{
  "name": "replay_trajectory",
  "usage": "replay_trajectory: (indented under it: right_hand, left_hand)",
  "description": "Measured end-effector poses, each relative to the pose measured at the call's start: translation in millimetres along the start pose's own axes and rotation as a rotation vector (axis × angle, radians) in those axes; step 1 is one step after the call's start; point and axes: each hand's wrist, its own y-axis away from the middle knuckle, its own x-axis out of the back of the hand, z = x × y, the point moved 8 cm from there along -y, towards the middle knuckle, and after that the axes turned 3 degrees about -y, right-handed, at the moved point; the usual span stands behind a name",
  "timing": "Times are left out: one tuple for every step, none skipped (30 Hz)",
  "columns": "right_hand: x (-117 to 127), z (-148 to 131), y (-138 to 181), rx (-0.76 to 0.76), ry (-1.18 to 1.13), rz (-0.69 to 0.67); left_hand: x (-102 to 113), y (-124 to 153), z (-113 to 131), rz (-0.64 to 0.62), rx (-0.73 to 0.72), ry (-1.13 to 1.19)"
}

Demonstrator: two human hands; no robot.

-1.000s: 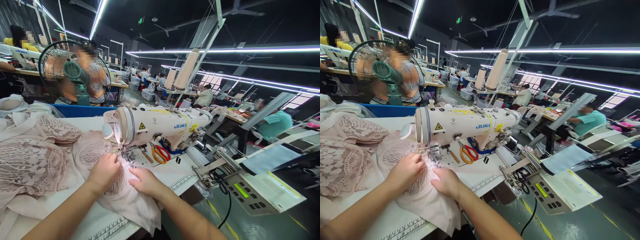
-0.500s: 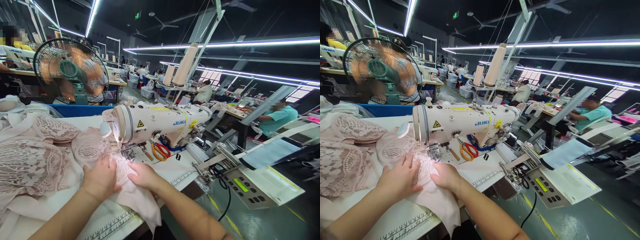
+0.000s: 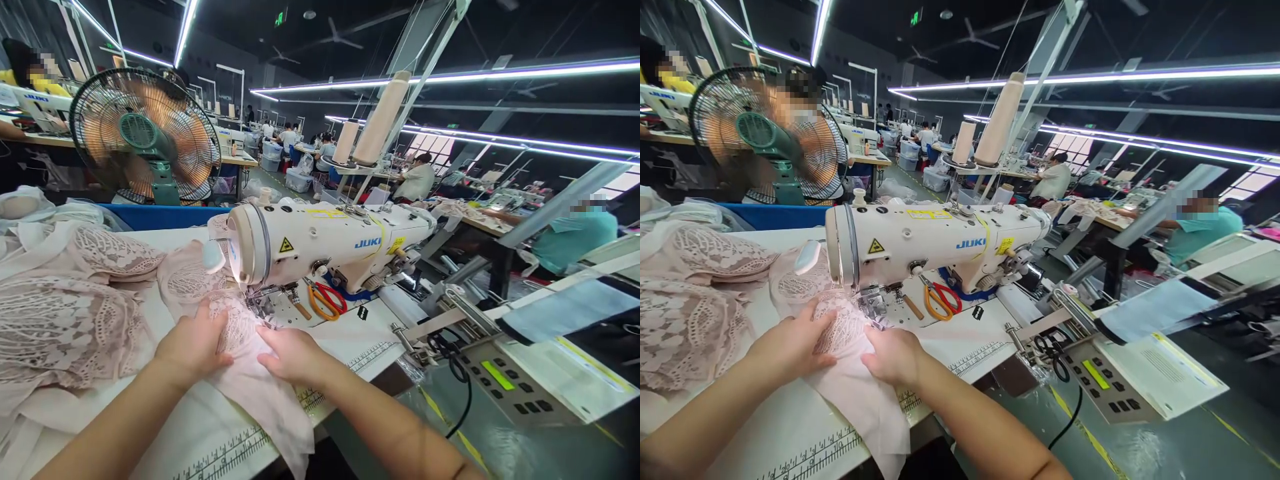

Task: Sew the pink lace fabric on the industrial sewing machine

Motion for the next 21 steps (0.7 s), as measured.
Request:
replay_trajectory:
  right_hand:
    - [-0.3, -0.3, -1.0, 0.003, 0.005, -0.004]
    - [-0.4, -0.8, -1.9, 0.006, 0.009, -0.008]
    - [-0.3, -1.4, -2.7, 0.006, 0.011, -0.011]
    - [0.1, -2.0, -3.4, 0.005, 0.012, -0.013]
    - [0.6, -2.7, -4.0, 0.002, 0.012, -0.016]
    - [1.2, -3.4, -4.5, -0.002, 0.012, -0.02]
    - [1.7, -3.8, -4.9, -0.007, 0.012, -0.026]
    - [1.8, -3.9, -5.2, -0.013, 0.011, -0.034]
    - [1.6, -3.7, -5.5, -0.02, 0.009, -0.044]
    - [1.1, -3.2, -5.7, -0.027, 0.006, -0.053]
    - [0.4, -2.4, -5.9, -0.032, 0.002, -0.059]
    - [-0.3, -1.6, -6.1, -0.034, -0.003, -0.061]
    - [-1.0, -0.6, -6.3, -0.035, -0.009, -0.061]
    - [-1.8, 0.4, -6.6, -0.034, -0.015, -0.058]
    - [-2.6, 1.4, -6.9, -0.032, -0.022, -0.054]
    - [-3.5, 2.3, -7.2, -0.03, -0.027, -0.049]
    - [-4.4, 3.1, -7.5, -0.029, -0.034, -0.043]
    - [-5.3, 3.8, -7.8, -0.026, -0.041, -0.038]
    - [-6.1, 4.4, -8.1, -0.022, -0.047, -0.032]
    - [-6.9, 4.7, -8.3, -0.016, -0.055, -0.025]
    - [-7.6, 5.0, -8.6, -0.009, -0.063, -0.018]
  left_hand:
    - [-0.4, -2.1, -1.3, -0.007, -0.007, 0.003]
    - [-0.8, -4.0, -2.8, -0.015, -0.009, 0.007]
    - [-0.7, -5.9, -4.5, -0.019, -0.008, 0.012]
    - [-0.1, -7.7, -6.1, -0.015, -0.005, 0.019]
    - [1.1, -9.3, -7.8, -0.002, -0.002, 0.029]
    - [2.6, -10.8, -9.3, 0.018, -0.003, 0.043]
    - [3.8, -12.3, -10.7, 0.039, -0.005, 0.059]
    - [4.3, -13.8, -12.3, 0.054, -0.007, 0.076]
    - [4.0, -15.4, -14.1, 0.063, -0.008, 0.094]
    - [3.4, -17.0, -16.0, 0.072, -0.01, 0.113]
    - [2.7, -18.8, -17.9, 0.079, -0.013, 0.13]
    - [1.8, -20.7, -19.7, 0.088, -0.018, 0.142]
    - [0.9, -22.7, -21.5, 0.096, -0.024, 0.15]
    - [-0.1, -24.9, -23.6, 0.104, -0.029, 0.152]
    - [-1.5, -27.2, -25.7, 0.108, -0.032, 0.151]
    - [-3.2, -29.6, -28.0, 0.11, -0.036, 0.151]
    - [-4.7, -32.1, -30.5, 0.115, -0.037, 0.154]
    - [-5.8, -34.6, -33.1, 0.126, -0.038, 0.164]
    - [-6.3, -36.9, -35.5, 0.146, -0.042, 0.18]
    - [-6.7, -39.2, -37.9, 0.168, -0.046, 0.199]
    - [-7.0, -41.3, -40.3, 0.19, -0.049, 0.219]
